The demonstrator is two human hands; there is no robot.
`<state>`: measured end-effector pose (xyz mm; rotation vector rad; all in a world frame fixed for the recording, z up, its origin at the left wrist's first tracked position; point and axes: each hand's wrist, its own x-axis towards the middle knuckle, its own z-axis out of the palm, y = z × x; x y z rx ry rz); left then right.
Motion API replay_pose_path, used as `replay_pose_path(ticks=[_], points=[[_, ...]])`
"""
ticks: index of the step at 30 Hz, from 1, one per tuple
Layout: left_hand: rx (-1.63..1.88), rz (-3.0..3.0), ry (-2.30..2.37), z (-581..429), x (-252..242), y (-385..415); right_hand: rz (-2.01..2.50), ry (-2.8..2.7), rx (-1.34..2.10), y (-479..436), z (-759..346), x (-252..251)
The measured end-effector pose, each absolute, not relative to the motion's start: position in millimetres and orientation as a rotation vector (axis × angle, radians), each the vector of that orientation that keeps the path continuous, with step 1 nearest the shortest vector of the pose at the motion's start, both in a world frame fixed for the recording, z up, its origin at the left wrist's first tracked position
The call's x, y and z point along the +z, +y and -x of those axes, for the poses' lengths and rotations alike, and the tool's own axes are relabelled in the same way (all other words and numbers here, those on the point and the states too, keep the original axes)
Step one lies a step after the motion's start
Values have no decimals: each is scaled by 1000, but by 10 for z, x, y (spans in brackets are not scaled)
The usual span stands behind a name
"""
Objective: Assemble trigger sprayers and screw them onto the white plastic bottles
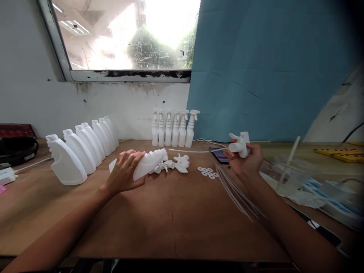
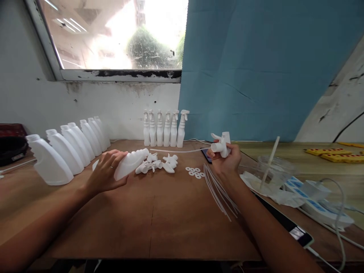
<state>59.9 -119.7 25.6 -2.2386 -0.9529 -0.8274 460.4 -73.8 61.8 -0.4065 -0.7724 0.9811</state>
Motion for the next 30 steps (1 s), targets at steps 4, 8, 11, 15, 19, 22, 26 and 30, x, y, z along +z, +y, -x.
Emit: replay_pose_path(ticks=[4, 8, 11, 15, 19, 22, 26, 30], points=[[-770, 2269, -917, -525, 224, -1099, 464, -812, 992, -729, -4547, 560], [-759, 2300, -898, -491, 197, -1076, 479, -837, 994, -713, -4502, 497], [-764, 2307, -888, -477, 194, -1087, 490, -857, 1013, -706, -4474, 457], [-757, 2304, -891, -462, 206, -1083, 502, -842, 1043, -694, -4480, 423], [-774, 2310, -902, -453, 211, -1074, 525, -888, 996, -662, -4535, 395], [-772, 2316, -897, -452, 212, -1073, 530, -877, 1001, -652, -4556, 390], [-759, 2310, -879, -449, 224, -1078, 536, -857, 989, -666, -4554, 420], [-757, 2326, -862, -468, 235, -1104, 549, -864, 987, -691, -4504, 435]])
